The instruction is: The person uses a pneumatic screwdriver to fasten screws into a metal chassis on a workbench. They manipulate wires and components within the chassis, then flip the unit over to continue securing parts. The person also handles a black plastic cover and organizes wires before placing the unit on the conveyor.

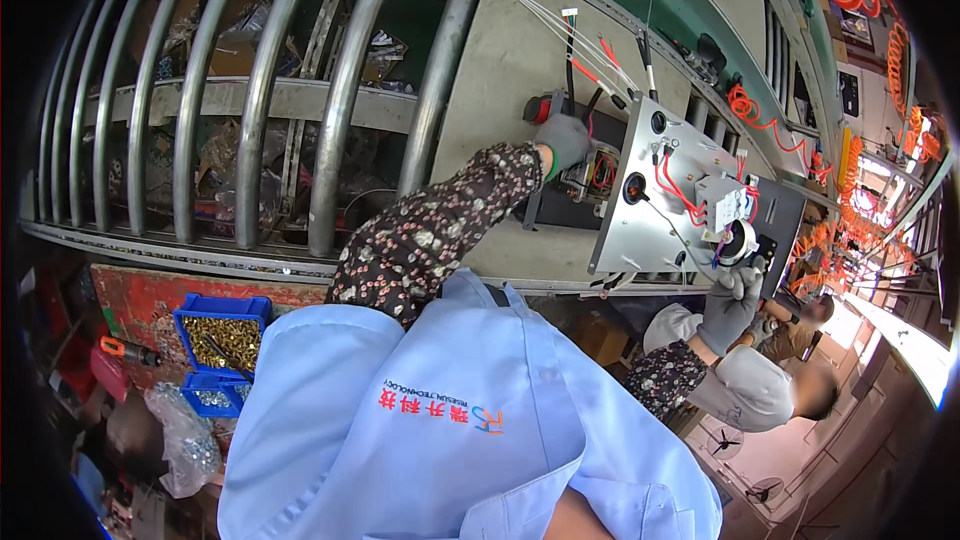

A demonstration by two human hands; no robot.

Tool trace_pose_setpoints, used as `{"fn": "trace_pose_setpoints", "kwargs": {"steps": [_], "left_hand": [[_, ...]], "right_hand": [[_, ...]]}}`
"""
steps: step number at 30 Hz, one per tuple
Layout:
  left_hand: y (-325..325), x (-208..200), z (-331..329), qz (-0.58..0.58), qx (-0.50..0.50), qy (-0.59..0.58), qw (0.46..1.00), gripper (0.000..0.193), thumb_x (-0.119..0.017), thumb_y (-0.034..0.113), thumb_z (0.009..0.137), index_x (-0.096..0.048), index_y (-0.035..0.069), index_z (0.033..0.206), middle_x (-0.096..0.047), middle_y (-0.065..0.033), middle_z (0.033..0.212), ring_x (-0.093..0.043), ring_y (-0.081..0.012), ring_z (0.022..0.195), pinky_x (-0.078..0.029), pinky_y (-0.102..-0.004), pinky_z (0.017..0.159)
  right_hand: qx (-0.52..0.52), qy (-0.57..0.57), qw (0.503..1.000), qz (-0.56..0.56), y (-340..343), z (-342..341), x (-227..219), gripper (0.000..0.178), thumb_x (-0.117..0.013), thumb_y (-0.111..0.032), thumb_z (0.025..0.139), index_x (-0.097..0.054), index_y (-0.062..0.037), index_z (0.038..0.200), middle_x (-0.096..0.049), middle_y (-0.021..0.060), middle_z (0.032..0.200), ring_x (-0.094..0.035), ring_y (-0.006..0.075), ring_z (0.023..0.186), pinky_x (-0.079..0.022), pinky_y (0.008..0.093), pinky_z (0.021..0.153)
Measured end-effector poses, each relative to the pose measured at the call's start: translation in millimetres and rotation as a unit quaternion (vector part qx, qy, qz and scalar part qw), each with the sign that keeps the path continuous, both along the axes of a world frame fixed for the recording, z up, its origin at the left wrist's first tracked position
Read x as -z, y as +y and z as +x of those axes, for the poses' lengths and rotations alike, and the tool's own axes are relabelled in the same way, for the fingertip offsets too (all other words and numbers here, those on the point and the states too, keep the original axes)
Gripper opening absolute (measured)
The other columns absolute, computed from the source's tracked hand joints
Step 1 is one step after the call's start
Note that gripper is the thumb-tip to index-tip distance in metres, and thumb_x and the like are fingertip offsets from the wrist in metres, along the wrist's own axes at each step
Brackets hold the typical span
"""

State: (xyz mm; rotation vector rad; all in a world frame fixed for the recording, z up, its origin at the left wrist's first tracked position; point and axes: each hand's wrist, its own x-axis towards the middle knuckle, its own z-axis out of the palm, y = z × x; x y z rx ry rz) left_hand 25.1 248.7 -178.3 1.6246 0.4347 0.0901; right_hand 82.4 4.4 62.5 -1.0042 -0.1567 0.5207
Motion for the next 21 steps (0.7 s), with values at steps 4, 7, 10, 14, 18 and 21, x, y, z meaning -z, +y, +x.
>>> {"fn": "trace_pose_setpoints", "kwargs": {"steps": [4,7,10,14,18,21], "left_hand": [[42,-51,-43,-0.229,-0.119,-0.048,0.965,0.02,-0.055,0.022,0.08,-0.058,0.002,0.081,-0.053,-0.0033,0.061,-0.048,-0.0097,0.05,-0.039,-0.0244,0.046],[87,-94,-79,-0.262,-0.166,-0.123,0.943,0.017,-0.053,0.019,0.082,-0.057,0.003,0.077,-0.049,0.0005,0.058,-0.044,-0.0039,0.045,-0.035,-0.02,0.042],[113,-125,-98,-0.201,-0.228,-0.176,0.936,0.02,-0.051,0.021,0.084,-0.058,0.004,0.089,-0.049,0.0019,0.061,-0.044,-0.0044,0.051,-0.034,-0.0175,0.046],[130,-156,-106,-0.125,-0.267,-0.319,0.901,0.025,-0.053,0.021,0.083,-0.059,0.002,0.098,-0.051,0.001,0.063,-0.047,-0.0048,0.055,-0.036,-0.0172,0.051],[130,-172,-110,-0.279,-0.126,-0.313,0.899,0.027,-0.058,0.017,0.077,-0.06,0.001,0.098,-0.055,-0.0011,0.066,-0.051,-0.0052,0.057,-0.038,-0.0171,0.051],[110,-153,-98,-0.291,0.019,-0.138,0.947,0.017,-0.063,0.013,0.07,-0.063,0.001,0.083,-0.058,-0.0026,0.063,-0.051,-0.0055,0.047,-0.035,-0.0181,0.038]], "right_hand": [[0.134,-0.038,0.99,-0.029,-32,6,8,0.032,-0.042,-0.014,0.09,-0.039,-0.0012,0.118,-0.052,0.0039,0.086,-0.044,0.0096,0.063,-0.042,0.0289,0.07],[0.252,-0.066,0.938,-0.23,-22,1,19,0.033,-0.043,-0.015,0.089,-0.039,-0.0002,0.119,-0.055,0.0045,0.092,-0.049,0.0099,0.069,-0.044,0.0269,0.071],[0.188,-0.049,0.946,-0.259,-16,-1,25,0.032,-0.045,-0.014,0.088,-0.044,0.0007,0.116,-0.055,0.0059,0.096,-0.051,0.0097,0.072,-0.045,0.0248,0.068],[0.196,-0.104,0.898,-0.381,-37,17,36,0.03,-0.05,-0.012,0.084,-0.047,-0.0001,0.112,-0.055,0.0065,0.093,-0.051,0.0092,0.072,-0.045,0.0233,0.065],[0.283,-0.233,0.755,-0.544,-39,24,47,0.032,-0.056,-0.009,0.08,-0.049,-0.0005,0.11,-0.055,0.0065,0.093,-0.052,0.009,0.077,-0.044,0.0228,0.064],[0.311,-0.36,0.562,-0.676,-18,15,34,0.033,-0.058,-0.007,0.079,-0.048,0.0001,0.11,-0.055,0.0079,0.095,-0.052,0.0115,0.079,-0.043,0.0236,0.068]]}}
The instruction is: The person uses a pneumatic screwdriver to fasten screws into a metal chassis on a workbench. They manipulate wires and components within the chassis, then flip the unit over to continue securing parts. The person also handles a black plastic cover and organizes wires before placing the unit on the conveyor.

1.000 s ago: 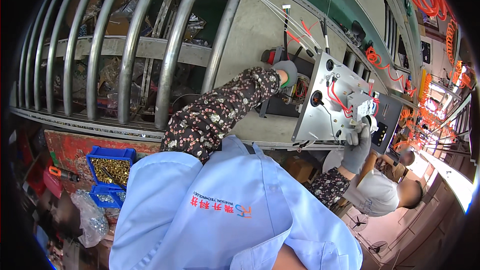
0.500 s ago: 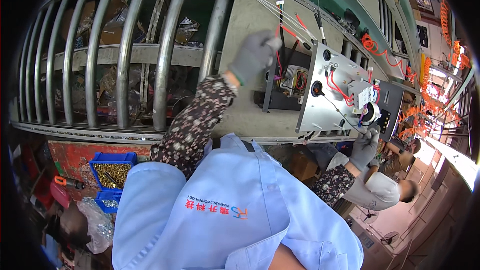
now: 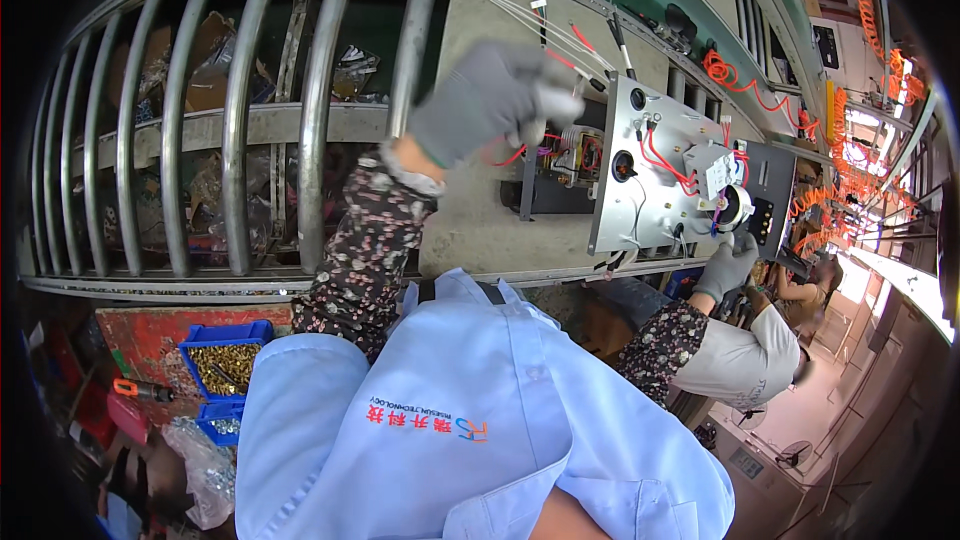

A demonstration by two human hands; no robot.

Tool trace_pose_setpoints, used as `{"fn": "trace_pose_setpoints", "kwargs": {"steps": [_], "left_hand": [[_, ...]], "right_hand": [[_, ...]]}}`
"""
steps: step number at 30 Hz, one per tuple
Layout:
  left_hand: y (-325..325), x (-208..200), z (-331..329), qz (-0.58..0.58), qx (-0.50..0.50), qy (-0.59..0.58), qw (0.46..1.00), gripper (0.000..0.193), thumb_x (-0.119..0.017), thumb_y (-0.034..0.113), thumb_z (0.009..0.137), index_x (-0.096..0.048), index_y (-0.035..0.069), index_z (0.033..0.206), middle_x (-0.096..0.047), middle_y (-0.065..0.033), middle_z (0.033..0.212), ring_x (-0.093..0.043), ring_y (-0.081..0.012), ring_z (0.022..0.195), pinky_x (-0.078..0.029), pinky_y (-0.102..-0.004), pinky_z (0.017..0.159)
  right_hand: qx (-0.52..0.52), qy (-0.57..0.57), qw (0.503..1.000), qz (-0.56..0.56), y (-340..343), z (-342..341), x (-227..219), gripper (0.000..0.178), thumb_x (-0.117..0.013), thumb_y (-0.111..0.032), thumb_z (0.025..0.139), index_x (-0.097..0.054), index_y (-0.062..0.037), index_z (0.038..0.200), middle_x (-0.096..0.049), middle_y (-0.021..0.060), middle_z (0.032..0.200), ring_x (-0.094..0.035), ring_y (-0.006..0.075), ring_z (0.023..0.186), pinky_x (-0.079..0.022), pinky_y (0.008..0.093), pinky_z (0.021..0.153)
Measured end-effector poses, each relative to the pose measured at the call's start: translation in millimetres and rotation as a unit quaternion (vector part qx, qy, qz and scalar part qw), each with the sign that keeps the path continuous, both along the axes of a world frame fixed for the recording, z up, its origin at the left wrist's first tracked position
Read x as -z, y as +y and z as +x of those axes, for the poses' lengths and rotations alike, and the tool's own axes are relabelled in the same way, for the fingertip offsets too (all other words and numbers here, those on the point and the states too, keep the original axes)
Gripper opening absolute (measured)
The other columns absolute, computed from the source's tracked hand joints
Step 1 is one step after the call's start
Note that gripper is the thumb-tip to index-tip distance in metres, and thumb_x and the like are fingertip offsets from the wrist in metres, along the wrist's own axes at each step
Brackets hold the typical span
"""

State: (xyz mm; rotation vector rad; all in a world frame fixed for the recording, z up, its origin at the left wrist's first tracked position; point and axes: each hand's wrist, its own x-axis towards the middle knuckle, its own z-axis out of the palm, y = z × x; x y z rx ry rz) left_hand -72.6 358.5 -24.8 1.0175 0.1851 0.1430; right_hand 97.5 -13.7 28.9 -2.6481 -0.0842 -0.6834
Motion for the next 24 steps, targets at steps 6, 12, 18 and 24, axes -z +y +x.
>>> {"fn": "trace_pose_setpoints", "kwargs": {"steps": [6,12,18,24], "left_hand": [[-93,76,47,0.044,0.026,0.075,0.996,0.01,-0.065,0.006,0.068,-0.061,-0.001,0.075,-0.054,-0.0032,0.056,-0.05,-0.0079,0.043,-0.037,-0.0209,0.037],[-103,62,61,-0.011,0.061,0.036,0.997,0.011,-0.063,0.005,0.068,-0.06,-0.004,0.073,-0.056,-0.0055,0.059,-0.05,-0.0082,0.043,-0.04,-0.0223,0.039],[-109,89,73,0.051,0.076,-0.092,0.992,0.025,-0.057,0.007,0.073,-0.055,-0.006,0.094,-0.059,-0.0082,0.072,-0.054,-0.0099,0.056,-0.045,-0.0227,0.049],[-97,72,59,-0.169,0.064,-0.061,0.982,0.064,-0.052,0.007,0.075,-0.021,0.005,0.131,-0.057,-0.01,0.087,-0.056,-0.0119,0.074,-0.047,-0.0224,0.06]], "right_hand": [[-0.258,0.208,0.93,0.157,80,-60,-34,0.022,-0.058,-0.01,0.077,-0.057,-0.0022,0.098,-0.059,0.0073,0.085,-0.056,0.014,0.075,-0.044,0.0263,0.07],[-0.396,0.684,0.604,-0.101,103,-144,30,0.033,-0.059,-0.016,0.077,-0.053,-0.0048,0.107,-0.055,0.0088,0.098,-0.055,0.0166,0.083,-0.043,0.028,0.075],[-0.322,0.413,0.824,0.217,129,-158,91,0.051,-0.055,-0.016,0.08,-0.033,-0.0019,0.123,-0.051,0.0085,0.093,-0.051,0.015,0.085,-0.041,0.0263,0.077],[-0.271,0.439,0.786,0.34,153,-145,92,0.053,-0.051,-0.02,0.082,-0.03,-0.0025,0.127,-0.049,0.0103,0.104,-0.049,0.0135,0.091,-0.04,0.0268,0.08]]}}
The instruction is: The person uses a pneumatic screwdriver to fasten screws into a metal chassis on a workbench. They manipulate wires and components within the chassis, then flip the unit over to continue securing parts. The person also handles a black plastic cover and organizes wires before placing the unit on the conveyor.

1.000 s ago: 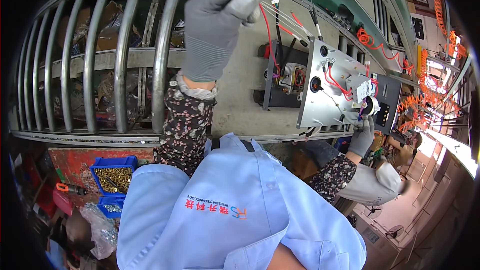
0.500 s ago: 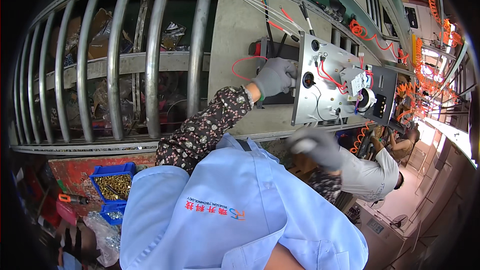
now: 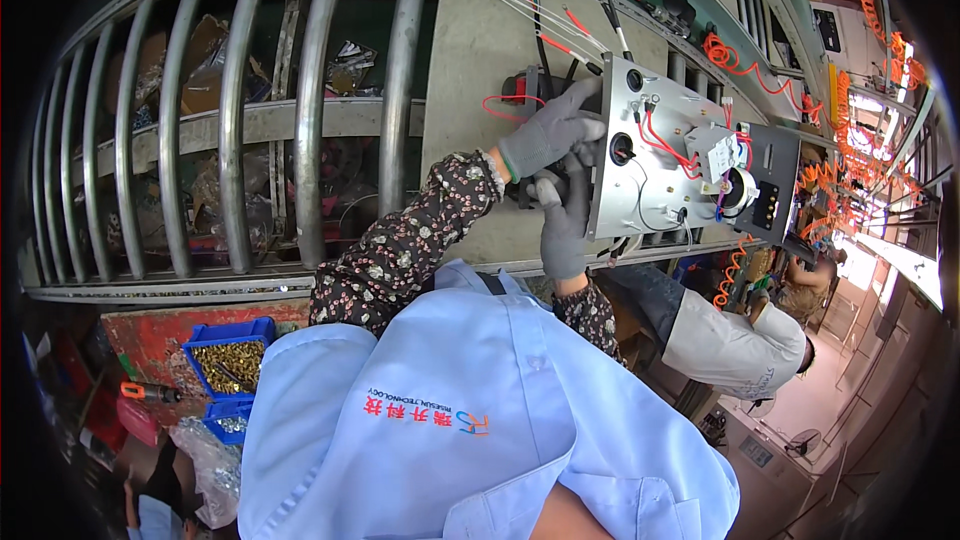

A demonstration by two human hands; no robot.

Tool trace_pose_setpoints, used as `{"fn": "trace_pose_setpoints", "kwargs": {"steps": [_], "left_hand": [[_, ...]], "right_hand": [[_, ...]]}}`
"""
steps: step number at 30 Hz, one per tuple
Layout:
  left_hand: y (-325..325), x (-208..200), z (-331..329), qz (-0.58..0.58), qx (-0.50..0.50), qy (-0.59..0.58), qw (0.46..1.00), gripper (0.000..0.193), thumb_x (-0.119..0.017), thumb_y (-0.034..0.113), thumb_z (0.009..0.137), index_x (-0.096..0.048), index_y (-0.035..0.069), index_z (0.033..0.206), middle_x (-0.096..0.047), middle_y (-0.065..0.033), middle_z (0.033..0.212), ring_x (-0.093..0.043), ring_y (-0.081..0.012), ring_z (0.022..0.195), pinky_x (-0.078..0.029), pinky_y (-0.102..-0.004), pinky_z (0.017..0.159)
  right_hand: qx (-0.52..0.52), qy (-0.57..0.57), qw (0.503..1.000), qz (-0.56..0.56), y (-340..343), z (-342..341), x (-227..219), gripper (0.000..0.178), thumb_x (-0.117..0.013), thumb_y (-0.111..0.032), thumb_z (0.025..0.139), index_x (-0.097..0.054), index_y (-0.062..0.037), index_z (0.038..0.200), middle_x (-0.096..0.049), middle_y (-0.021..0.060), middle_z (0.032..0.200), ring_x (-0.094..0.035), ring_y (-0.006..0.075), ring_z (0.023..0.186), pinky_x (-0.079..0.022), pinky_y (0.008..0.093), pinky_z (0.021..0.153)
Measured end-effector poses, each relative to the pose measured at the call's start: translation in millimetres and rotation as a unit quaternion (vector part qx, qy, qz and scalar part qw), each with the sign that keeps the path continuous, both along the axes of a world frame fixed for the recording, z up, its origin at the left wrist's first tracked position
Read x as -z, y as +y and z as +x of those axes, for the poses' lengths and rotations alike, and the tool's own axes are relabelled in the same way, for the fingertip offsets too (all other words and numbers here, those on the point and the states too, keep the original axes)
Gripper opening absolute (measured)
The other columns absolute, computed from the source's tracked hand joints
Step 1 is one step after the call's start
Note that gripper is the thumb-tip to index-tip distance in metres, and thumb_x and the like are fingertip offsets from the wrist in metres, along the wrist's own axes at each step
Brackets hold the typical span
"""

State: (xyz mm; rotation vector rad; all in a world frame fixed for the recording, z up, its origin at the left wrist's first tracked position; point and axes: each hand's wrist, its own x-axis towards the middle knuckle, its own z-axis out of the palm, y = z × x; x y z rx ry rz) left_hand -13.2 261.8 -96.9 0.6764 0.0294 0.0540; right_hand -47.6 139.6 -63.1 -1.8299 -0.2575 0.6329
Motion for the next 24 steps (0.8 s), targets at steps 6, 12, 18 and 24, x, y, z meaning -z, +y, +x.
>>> {"fn": "trace_pose_setpoints", "kwargs": {"steps": [6,12,18,24], "left_hand": [[-18,-10,6,0.127,-0.084,-0.03,0.988,0.1,-0.067,0.002,0.059,-0.003,0.005,0.135,-0.053,-0.014,0.105,-0.052,-0.0184,0.094,-0.041,-0.0277,0.083],[-40,-31,8,0.311,-0.159,0.206,0.914,0.089,-0.069,0.011,0.054,-0.022,-0.002,0.128,-0.052,-0.0217,0.101,-0.051,-0.0285,0.098,-0.041,-0.0308,0.084],[-36,-37,9,0.325,-0.237,0.222,0.888,0.065,-0.069,0.014,0.057,-0.037,0.005,0.113,-0.048,-0.0215,0.099,-0.052,-0.0333,0.085,-0.044,-0.0399,0.069],[-27,-40,5,0.578,-0.362,0.123,0.721,0.042,-0.068,0.022,0.056,-0.059,0.015,0.096,-0.042,-0.0131,0.111,-0.04,-0.03,0.1,-0.033,-0.0401,0.084]], "right_hand": [[0.039,0.022,0.989,0.138,-18,5,34,0.034,-0.051,-0.019,0.083,-0.042,-0.005,0.113,-0.049,0.0041,0.096,-0.049,0.0122,0.079,-0.041,0.0246,0.068],[0.003,0.167,0.978,0.125,-103,5,21,0.019,-0.052,-0.02,0.083,-0.049,-0.0081,0.098,-0.043,-0.0011,0.075,-0.036,0.0058,0.056,-0.03,0.0203,0.048],[-0.075,0.008,0.986,-0.146,-129,45,-3,0.021,-0.06,-0.019,0.077,-0.059,-0.0007,0.087,-0.051,0.0,0.06,-0.044,0.0065,0.056,-0.035,0.0204,0.052],[-0.135,0.075,0.958,-0.243,-126,21,-13,0.021,-0.059,-0.015,0.078,-0.06,0.0011,0.091,-0.058,0.0035,0.076,-0.051,0.0081,0.068,-0.04,0.0221,0.061]]}}
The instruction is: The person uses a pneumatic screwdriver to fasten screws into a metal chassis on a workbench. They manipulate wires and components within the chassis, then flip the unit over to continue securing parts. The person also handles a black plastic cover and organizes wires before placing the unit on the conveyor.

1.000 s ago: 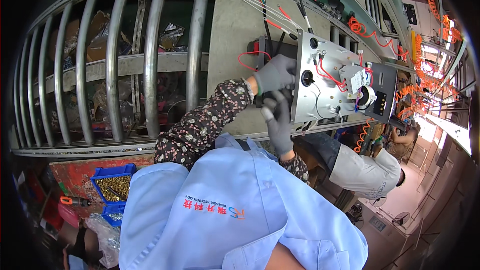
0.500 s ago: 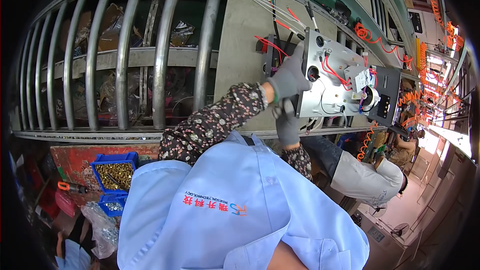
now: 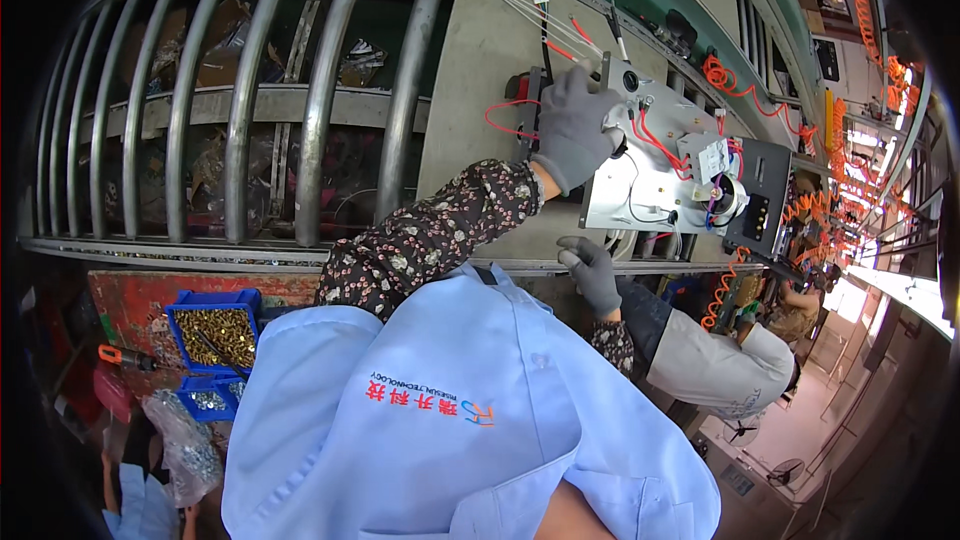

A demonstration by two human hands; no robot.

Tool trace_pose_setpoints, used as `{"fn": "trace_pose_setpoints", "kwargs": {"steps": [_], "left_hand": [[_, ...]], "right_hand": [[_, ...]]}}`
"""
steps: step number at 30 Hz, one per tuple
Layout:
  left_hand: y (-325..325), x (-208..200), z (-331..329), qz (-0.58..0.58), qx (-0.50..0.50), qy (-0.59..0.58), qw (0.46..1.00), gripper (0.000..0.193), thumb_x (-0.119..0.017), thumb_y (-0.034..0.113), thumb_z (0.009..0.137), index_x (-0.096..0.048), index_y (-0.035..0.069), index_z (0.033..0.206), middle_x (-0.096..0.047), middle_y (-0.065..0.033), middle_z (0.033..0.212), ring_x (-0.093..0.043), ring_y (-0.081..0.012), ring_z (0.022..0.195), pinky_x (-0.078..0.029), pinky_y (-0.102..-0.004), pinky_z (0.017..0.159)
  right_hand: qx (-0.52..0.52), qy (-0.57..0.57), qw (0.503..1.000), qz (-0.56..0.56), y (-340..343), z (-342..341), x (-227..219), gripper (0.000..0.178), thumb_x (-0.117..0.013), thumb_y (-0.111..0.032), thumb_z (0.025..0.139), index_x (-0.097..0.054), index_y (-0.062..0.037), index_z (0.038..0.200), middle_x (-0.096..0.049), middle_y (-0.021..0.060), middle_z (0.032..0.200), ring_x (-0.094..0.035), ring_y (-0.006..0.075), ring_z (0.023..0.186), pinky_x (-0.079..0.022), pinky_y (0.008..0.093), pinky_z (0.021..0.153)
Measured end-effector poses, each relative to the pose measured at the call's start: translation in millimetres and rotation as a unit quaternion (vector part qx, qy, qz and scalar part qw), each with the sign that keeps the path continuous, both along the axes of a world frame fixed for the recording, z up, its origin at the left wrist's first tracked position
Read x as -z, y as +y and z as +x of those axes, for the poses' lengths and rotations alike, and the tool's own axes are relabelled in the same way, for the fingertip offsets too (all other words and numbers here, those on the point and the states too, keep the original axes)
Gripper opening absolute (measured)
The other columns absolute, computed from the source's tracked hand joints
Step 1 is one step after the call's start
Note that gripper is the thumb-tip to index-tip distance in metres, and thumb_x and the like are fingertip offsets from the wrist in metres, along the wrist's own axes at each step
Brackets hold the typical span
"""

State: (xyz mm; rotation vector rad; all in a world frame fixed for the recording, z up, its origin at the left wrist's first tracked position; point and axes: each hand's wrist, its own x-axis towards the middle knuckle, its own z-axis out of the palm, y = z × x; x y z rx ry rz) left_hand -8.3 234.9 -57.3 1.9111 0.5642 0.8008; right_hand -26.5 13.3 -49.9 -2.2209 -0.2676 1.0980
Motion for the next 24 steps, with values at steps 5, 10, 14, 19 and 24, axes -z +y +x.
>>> {"fn": "trace_pose_setpoints", "kwargs": {"steps": [5,10,14,19,24], "left_hand": [[2,-1,-1,0.044,0.011,-0.004,0.999,0.019,-0.065,0.022,0.06,-0.065,0.017,0.078,-0.046,-0.0096,0.112,-0.036,-0.0294,0.108,-0.028,-0.0422,0.089],[1,-42,-9,-0.069,-0.019,-0.183,0.981,0.01,-0.063,0.02,0.063,-0.062,0.015,0.072,-0.051,-0.0056,0.105,-0.041,-0.0276,0.104,-0.031,-0.0387,0.087],[-7,-94,-25,-0.047,0.034,-0.341,0.938,0.011,-0.061,0.018,0.061,-0.055,0.013,0.069,-0.053,-0.0022,0.093,-0.046,-0.0235,0.095,-0.035,-0.0385,0.08],[58,-57,-23,-0.278,0.021,-0.305,0.911,0.016,-0.06,0.021,0.072,-0.058,0.006,0.077,-0.057,-0.0059,0.073,-0.056,-0.0252,0.073,-0.043,-0.0386,0.071],[112,98,47,-0.185,0.081,0.303,0.931,0.036,-0.056,0.034,0.07,-0.063,0.002,0.083,-0.061,-0.019,0.085,-0.059,-0.0319,0.078,-0.046,-0.0386,0.07]], "right_hand": [[-0.159,0.044,0.986,-0.007,0,15,-57,0.019,-0.057,-0.013,0.078,-0.058,0.0019,0.091,-0.056,0.0011,0.071,-0.049,0.0073,0.062,-0.039,0.022,0.055],[0.016,-0.282,0.957,0.067,84,26,-97,0.02,-0.058,-0.014,0.077,-0.053,0.0,0.09,-0.052,0.0022,0.071,-0.047,0.0066,0.063,-0.038,0.0203,0.055],[-0.039,-0.453,0.871,0.186,86,51,-81,0.029,-0.048,-0.017,0.079,-0.048,0.0009,0.102,-0.05,0.0074,0.084,-0.049,0.0106,0.075,-0.041,0.0234,0.067],[0.154,-0.336,0.871,0.324,91,89,-161,0.025,-0.043,-0.027,0.087,-0.049,-0.003,0.084,-0.042,0.0024,0.06,-0.043,0.0072,0.058,-0.031,0.0174,0.047],[0.179,-0.301,0.883,0.312,98,92,-160,0.026,-0.041,-0.025,0.09,-0.049,-0.0004,0.094,-0.046,0.001,0.071,-0.042,0.0068,0.059,-0.031,0.017,0.049]]}}
